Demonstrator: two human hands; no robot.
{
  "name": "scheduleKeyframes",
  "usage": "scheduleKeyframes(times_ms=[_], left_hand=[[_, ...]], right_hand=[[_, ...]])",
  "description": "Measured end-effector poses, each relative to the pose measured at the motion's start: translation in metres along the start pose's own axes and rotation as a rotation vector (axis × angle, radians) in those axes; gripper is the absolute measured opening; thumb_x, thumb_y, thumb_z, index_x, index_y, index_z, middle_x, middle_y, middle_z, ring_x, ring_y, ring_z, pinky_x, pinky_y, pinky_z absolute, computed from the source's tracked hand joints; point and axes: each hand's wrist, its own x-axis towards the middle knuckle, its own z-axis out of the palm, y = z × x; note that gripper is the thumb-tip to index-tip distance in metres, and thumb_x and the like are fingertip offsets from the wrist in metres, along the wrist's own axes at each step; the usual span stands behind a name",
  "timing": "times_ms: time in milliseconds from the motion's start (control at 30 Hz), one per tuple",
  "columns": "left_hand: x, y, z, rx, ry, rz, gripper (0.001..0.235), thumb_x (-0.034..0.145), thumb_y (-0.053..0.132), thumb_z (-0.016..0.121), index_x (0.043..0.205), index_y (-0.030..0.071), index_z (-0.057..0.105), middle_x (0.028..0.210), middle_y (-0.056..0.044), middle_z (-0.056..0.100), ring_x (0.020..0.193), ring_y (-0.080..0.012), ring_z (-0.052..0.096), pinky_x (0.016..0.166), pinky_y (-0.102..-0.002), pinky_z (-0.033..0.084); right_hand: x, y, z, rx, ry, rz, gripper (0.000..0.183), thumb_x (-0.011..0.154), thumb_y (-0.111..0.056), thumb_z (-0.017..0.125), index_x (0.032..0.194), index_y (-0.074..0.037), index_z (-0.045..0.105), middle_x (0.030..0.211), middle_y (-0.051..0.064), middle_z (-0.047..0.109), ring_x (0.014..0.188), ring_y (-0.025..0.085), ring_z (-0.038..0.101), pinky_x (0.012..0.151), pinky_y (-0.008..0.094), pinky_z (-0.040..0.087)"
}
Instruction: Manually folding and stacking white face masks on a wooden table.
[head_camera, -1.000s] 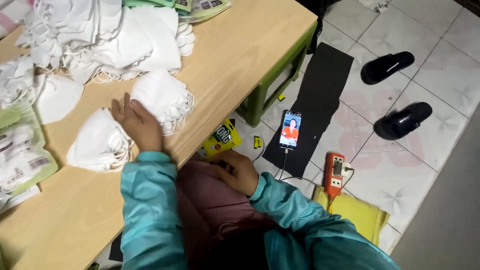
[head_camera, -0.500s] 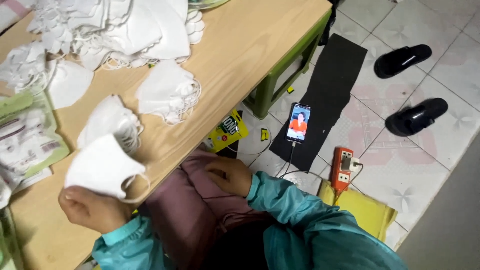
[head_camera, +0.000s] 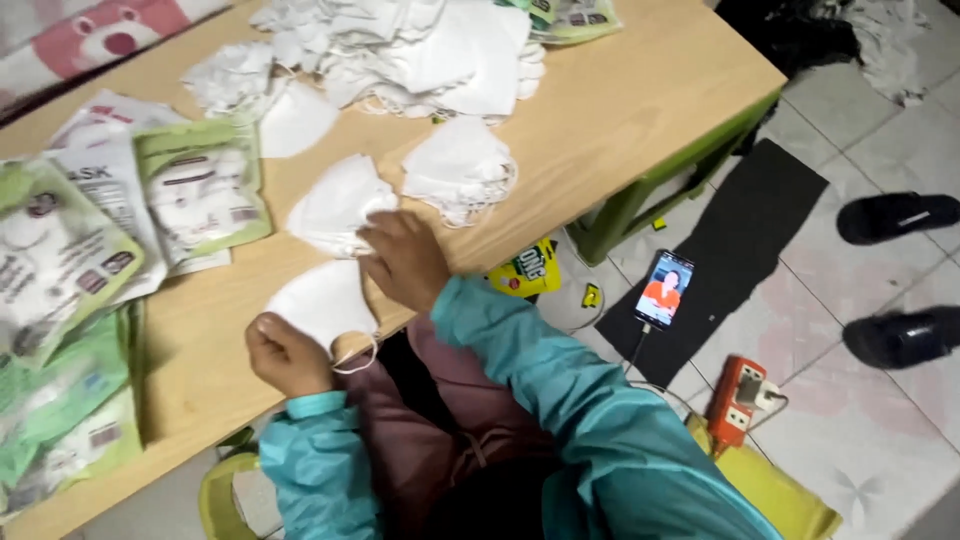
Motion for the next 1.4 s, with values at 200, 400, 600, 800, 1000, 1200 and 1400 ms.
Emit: scheduleKeyframes(times_ms=[200,400,600,800,1000,1200,1400], left_hand=[[0.0,0.015,0.0,-0.028,-0.015,-0.007,0.027,0.114,0.016,0.05,0.098,-0.001,0.064,0.08,-0.021,0.061,0.076,-0.0237,0.056,0.075,-0.043,0.048],[0.001,0.006,0.002,-0.035,0.029,-0.045,0.024,0.114,0.017,0.053,0.104,0.0,0.067,0.087,-0.021,0.065,0.083,-0.0357,0.066,0.08,-0.045,0.051],[0.005,0.002,-0.003,-0.096,0.115,-0.126,0.024,0.114,0.014,0.049,0.103,-0.001,0.064,0.09,-0.022,0.067,0.088,-0.0216,0.061,0.083,-0.044,0.05],[0.008,0.0,-0.003,-0.201,0.207,-0.275,0.021,0.112,0.016,0.053,0.102,0.0,0.063,0.095,-0.016,0.069,0.09,-0.0162,0.056,0.089,-0.039,0.051],[0.009,0.006,-0.002,-0.23,0.237,-0.244,0.024,0.111,0.015,0.052,0.101,-0.005,0.06,0.097,-0.024,0.068,0.097,-0.0169,0.054,0.091,-0.039,0.049],[0.011,-0.014,-0.005,-0.19,0.181,-0.178,0.023,0.112,0.016,0.051,0.107,-0.004,0.061,0.103,-0.021,0.07,0.1,-0.0201,0.06,0.095,-0.041,0.049],[0.015,-0.027,-0.007,-0.12,0.11,-0.06,0.024,0.107,0.017,0.049,0.097,-0.001,0.058,0.091,-0.011,0.064,0.083,-0.0187,0.057,0.08,-0.033,0.055]], right_hand=[[0.059,-0.012,-0.005,-0.141,-0.518,0.312,0.081,0.092,-0.04,0.076,0.159,-0.018,0.039,0.166,0.021,0.03,0.154,0.045,0.022,0.123,0.064,0.017],[0.069,-0.007,0.015,-0.198,-0.691,0.317,0.066,0.096,-0.052,0.056,0.154,-0.021,0.047,0.159,0.021,0.041,0.149,0.051,0.032,0.116,0.057,0.035],[0.054,-0.017,-0.002,-0.282,-0.642,0.237,0.054,0.095,-0.044,0.057,0.141,-0.016,0.059,0.148,0.023,0.052,0.132,0.049,0.052,0.102,0.051,0.047],[0.03,-0.039,-0.052,-0.22,-0.724,0.239,0.053,0.097,-0.037,0.056,0.144,-0.013,0.058,0.149,0.024,0.051,0.134,0.049,0.049,0.108,0.053,0.043],[-0.001,-0.058,-0.072,-0.209,-0.685,0.238,0.058,0.103,-0.037,0.051,0.154,-0.01,0.045,0.159,0.027,0.039,0.142,0.053,0.038,0.115,0.057,0.035],[-0.033,-0.041,-0.047,-0.146,-0.576,0.24,0.063,0.108,-0.043,0.04,0.164,-0.018,0.027,0.168,0.022,0.027,0.149,0.057,0.026,0.122,0.061,0.023],[-0.043,-0.028,-0.025,-0.262,-0.439,0.21,0.066,0.101,-0.05,0.042,0.16,-0.022,0.031,0.17,0.014,0.022,0.153,0.044,0.02,0.121,0.053,0.015]])
